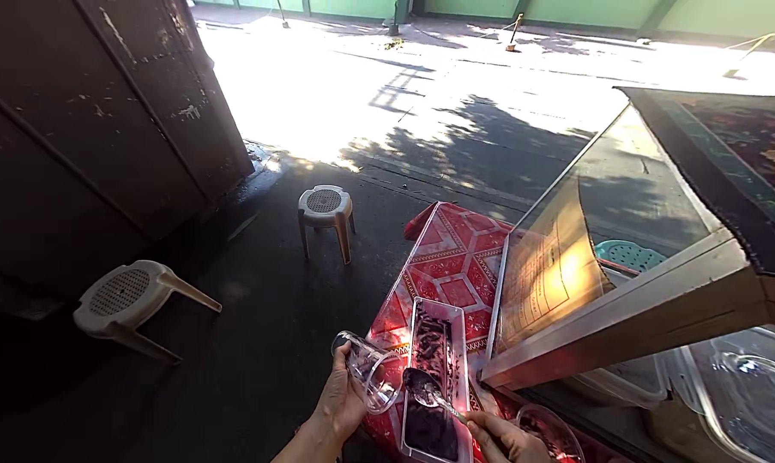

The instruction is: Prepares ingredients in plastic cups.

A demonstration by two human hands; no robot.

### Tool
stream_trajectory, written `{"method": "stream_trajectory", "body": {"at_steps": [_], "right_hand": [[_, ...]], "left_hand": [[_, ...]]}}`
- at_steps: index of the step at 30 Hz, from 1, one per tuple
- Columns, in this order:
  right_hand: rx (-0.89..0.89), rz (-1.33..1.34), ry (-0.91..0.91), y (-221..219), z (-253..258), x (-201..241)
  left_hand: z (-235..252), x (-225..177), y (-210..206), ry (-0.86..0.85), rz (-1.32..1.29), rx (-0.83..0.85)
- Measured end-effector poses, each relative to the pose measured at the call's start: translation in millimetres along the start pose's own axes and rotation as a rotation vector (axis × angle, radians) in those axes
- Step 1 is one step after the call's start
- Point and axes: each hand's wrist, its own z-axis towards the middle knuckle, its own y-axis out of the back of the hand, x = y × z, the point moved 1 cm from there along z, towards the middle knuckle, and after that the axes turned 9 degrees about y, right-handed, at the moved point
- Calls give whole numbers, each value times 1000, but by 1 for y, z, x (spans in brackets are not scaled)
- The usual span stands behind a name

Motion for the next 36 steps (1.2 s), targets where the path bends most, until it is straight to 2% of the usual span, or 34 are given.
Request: {"method": "stream_trajectory", "body": {"at_steps": [4, 7, 9, 14, 16, 18, 20, 23, 26, 27, 32, 36], "right_hand": [[-38, -464, 257, -21, 20, 37], [-195, -769, 445, -50, 42, 39], [-207, -866, 495, -55, 44, 38], [34, -687, 390, -15, 18, 60], [-23, -738, 425, -15, 27, 61], [-136, -835, 482, -30, 43, 55], [-176, -865, 496, -47, 54, 49], [-78, -765, 411, -47, 43, 52], [117, -538, 235, -18, 28, 65], [133, -514, 220, -13, 28, 67], [-12, -618, 303, -49, 49, 61], [73, -591, 259, -34, 42, 61]], "left_hand": [[-4, 12, -16, 74, 88, 82], [-5, 25, -27, 107, 179, 55], [-3, 27, -32, 88, 188, 47], [4, 20, -25, 58, 141, 35], [5, 22, -27, 85, 155, 32], [2, 27, -32, 105, 174, 13], [1, 28, -36, 82, 190, 19], [5, 17, -36, 13, 183, 3], [6, 8, -27, -74, 129, 20], [5, 9, -25, -81, 117, 29], [-2, 19, -32, 6, 150, 51], [3, -1, -26, -42, 134, 75]]}}
